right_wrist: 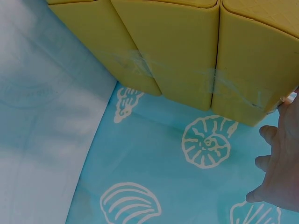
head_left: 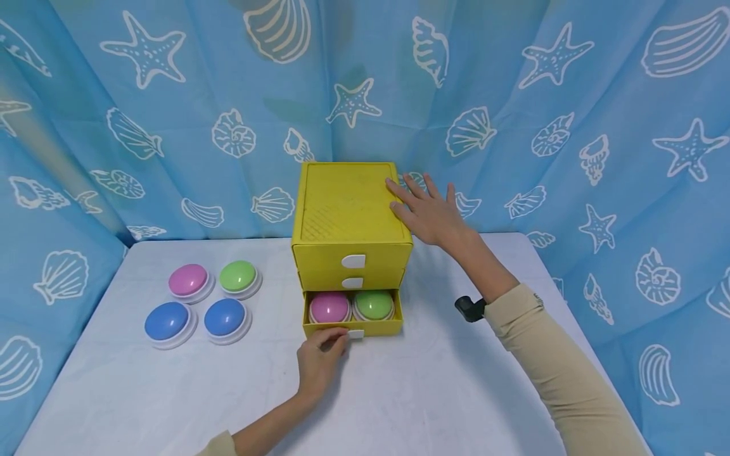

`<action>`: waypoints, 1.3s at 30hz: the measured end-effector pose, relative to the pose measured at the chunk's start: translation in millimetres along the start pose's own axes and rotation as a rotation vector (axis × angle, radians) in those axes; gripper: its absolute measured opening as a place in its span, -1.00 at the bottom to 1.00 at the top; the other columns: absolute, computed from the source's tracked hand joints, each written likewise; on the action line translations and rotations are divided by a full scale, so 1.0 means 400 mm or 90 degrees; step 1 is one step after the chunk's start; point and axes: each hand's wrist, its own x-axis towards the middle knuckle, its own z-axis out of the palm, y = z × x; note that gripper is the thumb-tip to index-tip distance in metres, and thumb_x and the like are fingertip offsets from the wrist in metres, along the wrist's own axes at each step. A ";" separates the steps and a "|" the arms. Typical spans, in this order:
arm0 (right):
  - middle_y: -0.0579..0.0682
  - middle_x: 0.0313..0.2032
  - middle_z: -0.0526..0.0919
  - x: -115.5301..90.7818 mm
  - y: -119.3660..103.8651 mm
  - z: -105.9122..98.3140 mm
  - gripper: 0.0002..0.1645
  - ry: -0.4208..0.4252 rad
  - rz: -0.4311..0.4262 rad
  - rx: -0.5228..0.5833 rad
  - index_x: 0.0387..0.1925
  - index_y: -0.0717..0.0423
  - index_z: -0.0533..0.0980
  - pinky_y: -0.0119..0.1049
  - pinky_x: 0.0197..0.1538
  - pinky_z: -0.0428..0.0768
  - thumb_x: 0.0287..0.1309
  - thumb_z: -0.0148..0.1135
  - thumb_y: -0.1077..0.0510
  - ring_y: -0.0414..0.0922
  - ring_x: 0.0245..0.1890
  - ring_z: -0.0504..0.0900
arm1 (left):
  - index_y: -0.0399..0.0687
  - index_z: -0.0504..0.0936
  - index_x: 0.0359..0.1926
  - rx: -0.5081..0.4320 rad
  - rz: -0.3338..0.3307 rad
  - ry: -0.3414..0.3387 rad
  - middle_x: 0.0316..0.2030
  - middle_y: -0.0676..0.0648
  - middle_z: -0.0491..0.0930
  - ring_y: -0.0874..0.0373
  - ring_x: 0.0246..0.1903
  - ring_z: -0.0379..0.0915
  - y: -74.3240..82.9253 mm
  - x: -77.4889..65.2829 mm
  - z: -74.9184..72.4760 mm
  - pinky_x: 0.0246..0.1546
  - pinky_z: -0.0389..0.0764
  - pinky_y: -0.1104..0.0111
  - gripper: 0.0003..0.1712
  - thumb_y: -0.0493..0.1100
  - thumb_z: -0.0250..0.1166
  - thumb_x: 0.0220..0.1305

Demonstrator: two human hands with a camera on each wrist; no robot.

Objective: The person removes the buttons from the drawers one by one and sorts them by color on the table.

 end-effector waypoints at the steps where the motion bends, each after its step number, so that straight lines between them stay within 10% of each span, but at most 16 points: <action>1: -0.05 0.42 -0.24 0.000 0.000 0.000 -0.31 0.001 0.000 0.000 0.40 -0.37 -0.24 0.32 0.19 -0.47 0.29 -0.59 -0.37 0.06 0.36 -0.44 | -0.04 0.71 -0.35 -0.005 -0.006 -0.004 -0.43 0.07 0.62 0.24 -0.47 0.55 0.001 -0.004 -0.001 -0.43 0.60 0.43 -0.88 -0.30 0.37 0.04; 18: -0.11 0.41 -0.29 0.004 0.004 0.004 -0.31 -0.003 0.002 0.030 0.39 -0.43 -0.26 0.26 0.18 -0.57 0.26 -0.62 -0.41 0.03 0.36 -0.48 | -0.05 0.70 -0.33 -0.005 -0.119 -0.046 -0.38 0.01 0.62 0.18 -0.44 0.56 0.015 -0.057 -0.023 -0.42 0.60 0.46 -0.90 -0.26 0.36 0.07; 39: -0.11 0.42 -0.30 0.008 0.007 0.006 -0.31 -0.005 -0.001 0.030 0.38 -0.44 -0.27 0.25 0.18 -0.59 0.25 -0.61 -0.41 0.03 0.36 -0.49 | -0.22 0.67 -0.24 -0.055 -0.150 -0.137 -0.31 -0.15 0.65 0.04 -0.31 0.60 0.030 -0.090 -0.054 -0.33 0.61 0.45 -0.83 -0.33 0.31 0.09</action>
